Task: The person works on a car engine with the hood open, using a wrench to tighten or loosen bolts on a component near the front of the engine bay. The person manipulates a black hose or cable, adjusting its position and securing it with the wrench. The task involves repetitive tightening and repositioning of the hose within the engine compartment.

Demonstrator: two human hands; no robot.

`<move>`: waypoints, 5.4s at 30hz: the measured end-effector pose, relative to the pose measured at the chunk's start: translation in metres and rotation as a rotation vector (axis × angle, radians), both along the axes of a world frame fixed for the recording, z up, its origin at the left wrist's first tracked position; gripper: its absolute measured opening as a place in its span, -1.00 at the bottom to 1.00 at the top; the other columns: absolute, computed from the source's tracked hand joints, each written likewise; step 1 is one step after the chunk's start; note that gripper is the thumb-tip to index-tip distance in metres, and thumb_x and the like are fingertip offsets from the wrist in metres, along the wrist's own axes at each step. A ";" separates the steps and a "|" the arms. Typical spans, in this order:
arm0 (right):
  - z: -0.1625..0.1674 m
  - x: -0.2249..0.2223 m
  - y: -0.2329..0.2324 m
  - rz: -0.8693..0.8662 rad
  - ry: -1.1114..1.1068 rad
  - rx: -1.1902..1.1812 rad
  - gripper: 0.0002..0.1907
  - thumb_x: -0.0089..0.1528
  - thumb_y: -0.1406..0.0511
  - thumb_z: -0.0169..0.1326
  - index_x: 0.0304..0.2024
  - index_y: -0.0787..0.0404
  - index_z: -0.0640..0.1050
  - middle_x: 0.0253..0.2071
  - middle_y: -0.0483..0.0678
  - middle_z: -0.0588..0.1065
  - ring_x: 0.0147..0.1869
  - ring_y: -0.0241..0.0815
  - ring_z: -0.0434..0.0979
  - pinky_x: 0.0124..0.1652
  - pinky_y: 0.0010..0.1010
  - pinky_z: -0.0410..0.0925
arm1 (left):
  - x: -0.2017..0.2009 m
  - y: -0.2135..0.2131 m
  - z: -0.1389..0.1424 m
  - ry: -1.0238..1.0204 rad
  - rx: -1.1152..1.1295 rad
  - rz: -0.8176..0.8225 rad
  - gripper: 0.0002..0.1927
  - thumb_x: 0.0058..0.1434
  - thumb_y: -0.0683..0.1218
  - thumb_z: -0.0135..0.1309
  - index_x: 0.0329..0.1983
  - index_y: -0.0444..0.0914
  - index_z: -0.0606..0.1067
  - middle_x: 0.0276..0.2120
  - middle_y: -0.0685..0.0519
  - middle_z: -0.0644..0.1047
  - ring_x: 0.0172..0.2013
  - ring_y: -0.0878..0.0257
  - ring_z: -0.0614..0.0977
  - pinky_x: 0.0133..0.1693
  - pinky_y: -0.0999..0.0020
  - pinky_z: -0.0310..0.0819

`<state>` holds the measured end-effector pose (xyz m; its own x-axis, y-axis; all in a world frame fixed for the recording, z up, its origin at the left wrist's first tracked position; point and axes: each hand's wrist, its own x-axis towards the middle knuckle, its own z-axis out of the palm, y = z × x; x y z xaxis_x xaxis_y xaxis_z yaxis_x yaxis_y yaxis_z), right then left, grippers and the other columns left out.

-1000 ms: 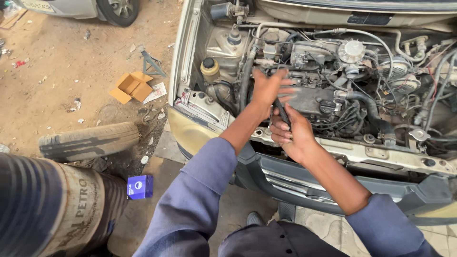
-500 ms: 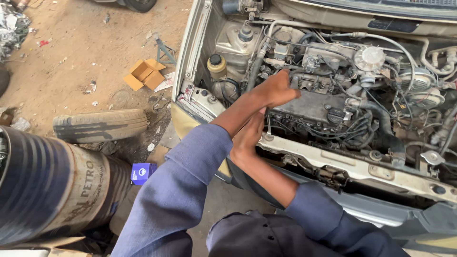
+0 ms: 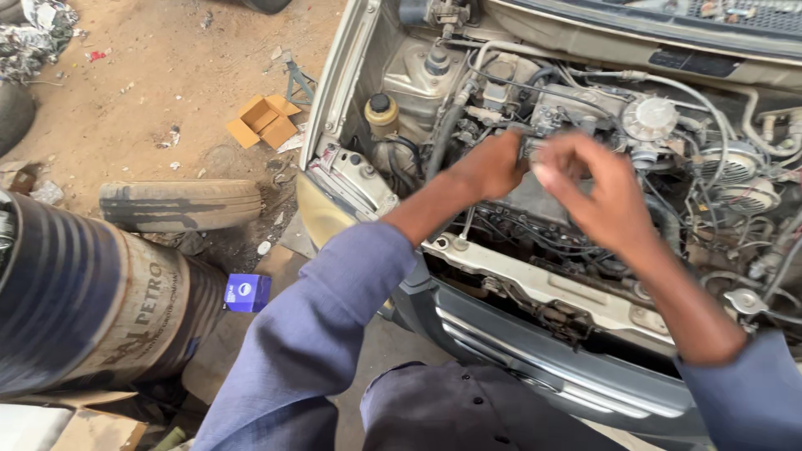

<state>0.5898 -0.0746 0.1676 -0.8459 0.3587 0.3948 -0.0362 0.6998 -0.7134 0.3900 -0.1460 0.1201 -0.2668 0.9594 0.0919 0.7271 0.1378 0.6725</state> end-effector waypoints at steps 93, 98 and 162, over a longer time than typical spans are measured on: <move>0.029 -0.102 -0.002 0.209 -0.471 0.998 -0.59 0.40 -0.01 0.04 -0.26 0.18 0.57 -0.16 -0.04 0.59 0.06 0.01 0.53 0.09 -0.14 0.39 | 0.063 -0.125 0.026 0.011 -0.071 0.319 -0.69 0.39 0.03 -0.13 -0.07 -0.34 0.35 -0.25 -0.34 0.61 -0.14 -0.38 0.61 -0.07 -0.32 0.39; 0.013 -0.106 0.000 0.072 -0.370 0.889 -0.69 0.34 0.17 0.07 -0.47 0.13 0.58 -0.35 -0.06 0.60 -0.13 0.03 0.58 -0.14 -0.08 0.41 | 0.060 -0.111 0.031 0.129 -0.069 0.325 -0.64 0.28 0.02 0.01 -0.02 -0.33 0.36 -0.23 -0.35 0.59 -0.15 -0.39 0.61 -0.08 -0.28 0.45; -0.008 -0.076 -0.025 -0.151 -0.629 0.697 -0.22 0.40 -0.15 -0.35 -0.73 0.14 0.41 -0.73 -0.02 0.27 -0.60 -0.02 0.28 -0.38 -0.04 0.23 | 0.012 -0.124 0.004 0.532 0.100 0.188 -0.87 0.20 -0.07 0.09 -0.38 -0.18 0.60 -0.43 -0.13 0.64 -0.36 -0.10 0.72 -0.38 0.02 0.59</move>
